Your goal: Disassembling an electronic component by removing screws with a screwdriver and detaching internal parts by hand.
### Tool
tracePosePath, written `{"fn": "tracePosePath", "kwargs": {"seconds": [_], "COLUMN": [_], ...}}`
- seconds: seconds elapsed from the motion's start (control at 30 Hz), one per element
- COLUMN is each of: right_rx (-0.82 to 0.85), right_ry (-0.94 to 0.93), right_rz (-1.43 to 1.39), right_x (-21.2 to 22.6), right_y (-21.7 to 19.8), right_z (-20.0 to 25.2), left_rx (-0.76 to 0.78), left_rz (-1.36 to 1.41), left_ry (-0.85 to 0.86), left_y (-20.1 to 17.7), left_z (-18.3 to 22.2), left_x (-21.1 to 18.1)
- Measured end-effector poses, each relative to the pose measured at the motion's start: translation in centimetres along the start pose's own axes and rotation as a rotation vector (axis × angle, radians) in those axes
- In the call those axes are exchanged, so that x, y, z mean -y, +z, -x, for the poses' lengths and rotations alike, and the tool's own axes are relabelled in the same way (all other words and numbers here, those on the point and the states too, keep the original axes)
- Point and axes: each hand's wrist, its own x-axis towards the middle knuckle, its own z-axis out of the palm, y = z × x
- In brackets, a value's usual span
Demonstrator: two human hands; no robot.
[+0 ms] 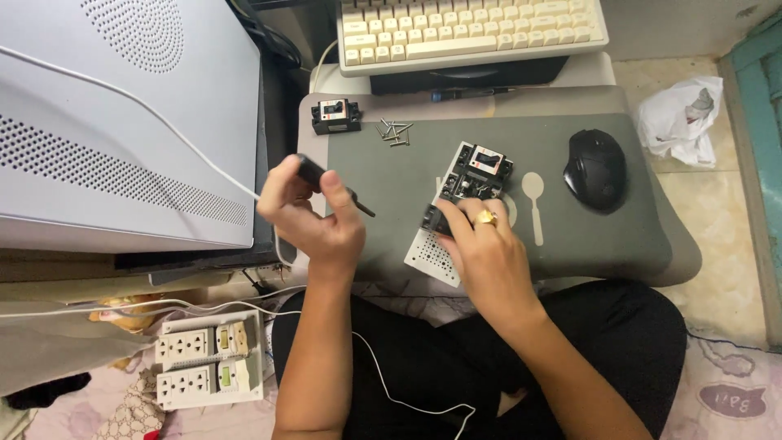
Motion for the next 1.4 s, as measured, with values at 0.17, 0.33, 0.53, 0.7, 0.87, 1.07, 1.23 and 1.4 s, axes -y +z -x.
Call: {"fn": "tracePosePath", "kwargs": {"seconds": [0.17,0.33,0.53,0.7,0.87,1.07,1.23,1.4], "right_rx": [-0.075,0.018,0.055,0.03,0.035,-0.006,-0.043,-0.154], "right_ry": [-0.092,-0.109,-0.18,-0.183,-0.151,-0.112,-0.094,-0.128], "right_rz": [-0.174,-0.234,-0.201,-0.247,-0.284,-0.246,-0.216,-0.481], "right_x": [1.1,2.0,2.5,2.4,2.0,2.7,2.4,-0.6], "right_y": [0.8,6.4,9.7,10.4,11.5,11.9,9.0,1.9], "right_z": [-4.6,-11.0,-14.3,-15.4,-15.9,-15.8,-14.6,-8.7], "left_rx": [-0.171,-0.227,-0.231,-0.25,-0.212,-0.187,-0.097,0.025], "left_rz": [0.023,0.067,0.081,0.078,0.088,0.076,0.127,0.326], "left_ry": [0.112,0.188,0.145,0.128,0.12,0.111,0.123,0.028], "left_y": [-0.1,-0.3,-0.4,-0.4,-0.4,-0.4,-0.3,0.1], "left_z": [0.2,-0.5,-0.3,0.1,0.3,0.6,0.5,1.1], "left_x": [1.0,1.2,1.2,1.5,1.6,1.5,2.0,1.2]}}
